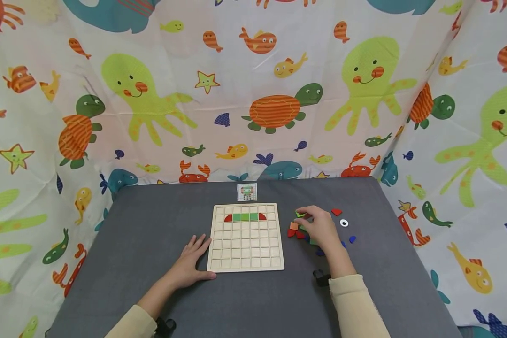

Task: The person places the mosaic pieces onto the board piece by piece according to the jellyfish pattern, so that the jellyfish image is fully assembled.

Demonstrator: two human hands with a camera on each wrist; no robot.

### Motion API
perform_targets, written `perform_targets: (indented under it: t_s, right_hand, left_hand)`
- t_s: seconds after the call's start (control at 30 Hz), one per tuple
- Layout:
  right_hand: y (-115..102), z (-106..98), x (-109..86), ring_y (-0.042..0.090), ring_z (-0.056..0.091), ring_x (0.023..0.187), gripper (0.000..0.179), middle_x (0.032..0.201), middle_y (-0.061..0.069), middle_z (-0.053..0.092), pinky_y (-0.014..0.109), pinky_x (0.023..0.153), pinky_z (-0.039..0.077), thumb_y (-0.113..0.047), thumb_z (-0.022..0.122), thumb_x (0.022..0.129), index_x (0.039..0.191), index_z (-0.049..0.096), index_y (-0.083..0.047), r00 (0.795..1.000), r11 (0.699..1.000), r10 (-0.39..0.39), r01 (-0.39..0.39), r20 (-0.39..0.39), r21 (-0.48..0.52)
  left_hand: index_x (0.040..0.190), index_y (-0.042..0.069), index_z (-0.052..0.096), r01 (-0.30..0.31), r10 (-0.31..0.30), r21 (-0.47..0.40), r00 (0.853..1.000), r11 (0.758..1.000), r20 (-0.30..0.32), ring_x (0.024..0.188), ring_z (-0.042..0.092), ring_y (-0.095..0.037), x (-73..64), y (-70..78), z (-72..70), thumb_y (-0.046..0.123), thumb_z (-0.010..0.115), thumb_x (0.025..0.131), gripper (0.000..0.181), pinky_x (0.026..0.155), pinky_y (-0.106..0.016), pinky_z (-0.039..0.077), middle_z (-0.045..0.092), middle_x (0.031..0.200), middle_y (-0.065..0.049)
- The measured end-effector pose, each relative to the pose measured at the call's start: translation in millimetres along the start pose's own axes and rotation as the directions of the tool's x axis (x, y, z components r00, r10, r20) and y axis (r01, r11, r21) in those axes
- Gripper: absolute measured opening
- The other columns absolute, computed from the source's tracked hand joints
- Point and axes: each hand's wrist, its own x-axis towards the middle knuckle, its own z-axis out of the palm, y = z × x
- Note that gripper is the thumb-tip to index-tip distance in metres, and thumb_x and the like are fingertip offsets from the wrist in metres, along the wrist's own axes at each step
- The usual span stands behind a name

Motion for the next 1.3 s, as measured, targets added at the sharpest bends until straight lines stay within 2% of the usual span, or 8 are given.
perform_targets:
  t_s: [0.2, 0.4, 0.53, 0.7, 0.83, 0.93, 1.07, 1.3]
  right_hand:
    - [18.5, -11.9, 1.3, 0.029, 0.066, 0.096, 0.030, 0.112, 0.014, 0.072, 0.047, 0.080, 0.058, -0.018, 0.077, 0.090, 0.118, 0.074, -0.008, 1.000, 0.999, 0.029, -0.029, -0.003, -0.030]
    - [44.8, -18.2, 3.5, 0.032, 0.069, 0.090, 0.028, 0.101, 0.015, 0.071, 0.047, 0.073, 0.059, -0.015, 0.076, 0.091, 0.116, 0.073, -0.002, 0.997, 0.995, 0.065, -0.067, -0.030, -0.072]
    - [60.6, -20.7, 3.8, 0.036, 0.068, 0.095, 0.027, 0.106, 0.018, 0.071, 0.052, 0.080, 0.058, -0.014, 0.074, 0.093, 0.117, 0.073, -0.001, 0.997, 0.991, 0.075, -0.078, -0.029, -0.111]
    - [73.1, -23.0, 5.0, 0.039, 0.066, 0.101, 0.027, 0.112, 0.021, 0.070, 0.057, 0.089, 0.053, -0.014, 0.072, 0.095, 0.118, 0.072, -0.001, 0.993, 0.981, 0.120, -0.116, 0.012, -0.153]
    - [77.4, -23.7, 7.0, 0.037, 0.065, 0.100, 0.026, 0.112, 0.022, 0.070, 0.057, 0.090, 0.053, -0.012, 0.071, 0.095, 0.118, 0.071, -0.001, 0.986, 0.968, 0.157, -0.143, 0.055, -0.204]
    - [77.7, -23.9, 9.5, 0.034, 0.064, 0.093, 0.026, 0.107, 0.021, 0.070, 0.055, 0.086, 0.054, -0.011, 0.071, 0.094, 0.118, 0.071, -0.001, 0.982, 0.963, 0.164, -0.138, 0.097, -0.231]
    - [76.4, -24.0, 13.6, 0.030, 0.063, 0.088, 0.028, 0.103, 0.019, 0.069, 0.051, 0.080, 0.054, -0.010, 0.073, 0.093, 0.119, 0.071, 0.000, 0.976, 0.965, 0.161, -0.125, 0.146, -0.232]
    - [73.7, -25.1, 18.4, 0.030, 0.064, 0.089, 0.029, 0.105, 0.020, 0.068, 0.050, 0.080, 0.054, -0.012, 0.074, 0.092, 0.118, 0.072, 0.001, 0.968, 0.965, 0.170, -0.126, 0.182, -0.231]
  left_hand:
    - [0.161, 0.017, 0.030, 0.003, -0.003, -0.010, 1.000, 1.000, 0.003, 0.157, 0.004, -0.038, -1.2, 0.0, -0.9, 0.053, 0.087, 0.073, 0.111, 0.123, -0.062, 0.014, 0.020, 0.169, -0.010]
    - [0.161, 0.018, 0.030, 0.000, 0.000, -0.006, 1.000, 1.000, -0.001, 0.157, 0.005, -0.037, -0.8, -2.0, 0.1, 0.055, 0.087, 0.072, 0.112, 0.123, -0.062, 0.014, 0.020, 0.169, -0.009]
    - [0.161, 0.018, 0.030, 0.001, -0.001, -0.015, 1.000, 1.000, -0.001, 0.157, 0.004, -0.037, -1.0, -2.4, -0.1, 0.055, 0.087, 0.072, 0.112, 0.123, -0.061, 0.013, 0.020, 0.169, -0.009]
    - [0.161, 0.018, 0.030, 0.004, -0.004, -0.013, 1.000, 1.000, -0.001, 0.157, 0.004, -0.037, -1.6, -2.4, -0.8, 0.056, 0.086, 0.071, 0.112, 0.124, -0.061, 0.013, 0.020, 0.169, -0.009]
    - [0.161, 0.018, 0.030, 0.002, -0.002, -0.012, 1.000, 1.000, 0.001, 0.157, 0.004, -0.037, -1.9, -2.6, -1.1, 0.057, 0.086, 0.072, 0.112, 0.123, -0.061, 0.013, 0.019, 0.169, -0.009]
    - [0.161, 0.018, 0.029, 0.003, -0.003, -0.011, 1.000, 1.000, 0.006, 0.157, 0.003, -0.037, -1.9, -2.8, -1.2, 0.056, 0.086, 0.072, 0.112, 0.123, -0.061, 0.013, 0.019, 0.169, -0.009]
    - [0.161, 0.019, 0.029, 0.005, -0.005, -0.010, 1.000, 1.000, 0.007, 0.157, 0.003, -0.036, -1.3, -2.5, -1.7, 0.056, 0.086, 0.072, 0.112, 0.123, -0.061, 0.013, 0.019, 0.169, -0.008]
    - [0.161, 0.018, 0.029, -0.006, 0.006, -0.017, 1.000, 1.000, 0.005, 0.157, 0.004, -0.037, 0.3, -0.7, -1.7, 0.055, 0.086, 0.072, 0.112, 0.123, -0.061, 0.013, 0.019, 0.169, -0.009]
